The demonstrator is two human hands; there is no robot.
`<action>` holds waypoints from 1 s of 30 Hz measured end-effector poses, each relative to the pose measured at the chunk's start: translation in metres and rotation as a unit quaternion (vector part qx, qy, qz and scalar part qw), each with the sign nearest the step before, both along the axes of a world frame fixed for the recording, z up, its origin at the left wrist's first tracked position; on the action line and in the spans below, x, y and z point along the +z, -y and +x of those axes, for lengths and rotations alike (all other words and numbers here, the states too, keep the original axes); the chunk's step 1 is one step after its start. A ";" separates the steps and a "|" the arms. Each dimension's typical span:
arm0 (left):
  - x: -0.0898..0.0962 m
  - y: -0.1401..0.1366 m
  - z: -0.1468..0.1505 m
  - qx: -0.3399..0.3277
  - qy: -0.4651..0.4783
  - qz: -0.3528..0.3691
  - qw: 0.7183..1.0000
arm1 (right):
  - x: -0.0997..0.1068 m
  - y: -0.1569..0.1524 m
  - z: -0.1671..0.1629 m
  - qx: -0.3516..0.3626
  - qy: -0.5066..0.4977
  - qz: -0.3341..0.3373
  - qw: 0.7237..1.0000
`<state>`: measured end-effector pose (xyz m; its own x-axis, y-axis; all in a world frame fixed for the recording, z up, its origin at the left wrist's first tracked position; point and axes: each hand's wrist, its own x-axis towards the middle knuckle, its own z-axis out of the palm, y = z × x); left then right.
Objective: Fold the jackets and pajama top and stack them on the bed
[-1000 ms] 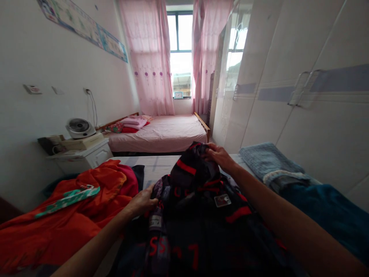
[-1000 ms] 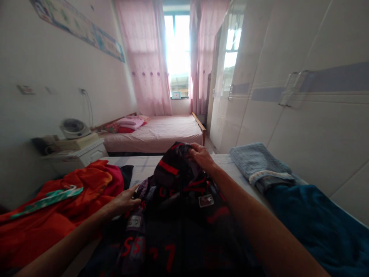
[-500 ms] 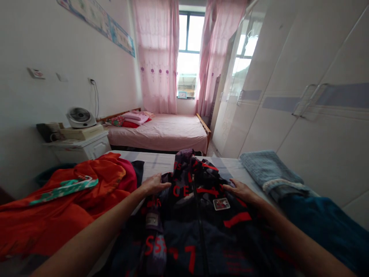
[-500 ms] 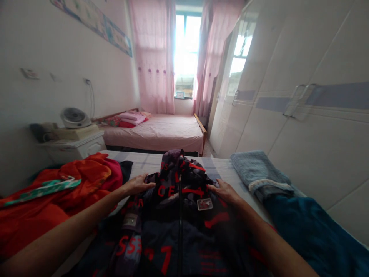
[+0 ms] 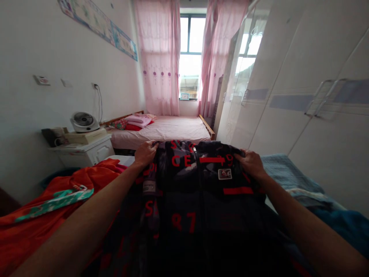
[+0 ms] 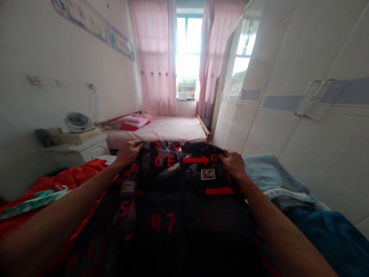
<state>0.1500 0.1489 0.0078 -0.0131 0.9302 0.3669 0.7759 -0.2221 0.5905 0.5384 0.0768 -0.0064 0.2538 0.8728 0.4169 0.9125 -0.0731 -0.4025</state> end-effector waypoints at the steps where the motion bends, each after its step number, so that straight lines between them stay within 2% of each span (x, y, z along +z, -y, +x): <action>1: -0.003 -0.005 0.001 0.018 -0.013 -0.003 1.000 | -0.005 -0.006 -0.002 -0.012 0.008 0.007 1.000; 3: -0.015 -0.006 0.004 0.027 -0.048 -0.026 0.998 | -0.022 -0.012 -0.005 -0.019 0.022 0.012 0.999; 5: -0.032 0.008 0.006 -0.006 -0.077 -0.048 0.996 | -0.042 -0.005 -0.006 -0.013 0.034 0.006 0.999; 7: -0.047 0.040 0.002 -0.073 -0.098 -0.067 0.990 | -0.062 0.015 -0.001 0.004 0.048 -0.006 0.999; 11: -0.073 0.132 -0.027 -0.205 -0.120 -0.070 0.969 | -0.093 0.081 0.022 0.041 0.090 -0.027 0.995; 13: -0.085 0.172 -0.051 -0.173 -0.147 -0.051 0.972 | -0.103 0.117 0.032 0.037 0.102 -0.014 0.994; 16: -0.107 0.210 -0.091 -0.098 -0.175 0.006 0.980 | -0.112 0.165 0.034 0.032 0.113 0.032 0.993; 20: -0.133 0.234 -0.129 -0.124 -0.186 0.049 0.973 | -0.109 0.215 0.007 0.095 0.099 0.058 0.989; 23: -0.139 0.244 -0.129 -0.134 -0.194 0.040 0.971 | -0.101 0.243 -0.029 0.167 0.107 0.030 0.980; 27: -0.127 0.257 -0.100 -0.104 -0.233 0.069 0.964 | -0.099 0.263 -0.078 0.290 0.141 -0.019 0.946; 28: -0.123 0.261 -0.091 -0.111 -0.253 0.083 0.958 | -0.101 0.265 -0.087 0.324 0.145 -0.024 0.934; 30: -0.116 0.270 -0.077 -0.168 -0.286 0.095 0.938 | -0.110 0.267 -0.102 0.375 0.147 -0.027 0.915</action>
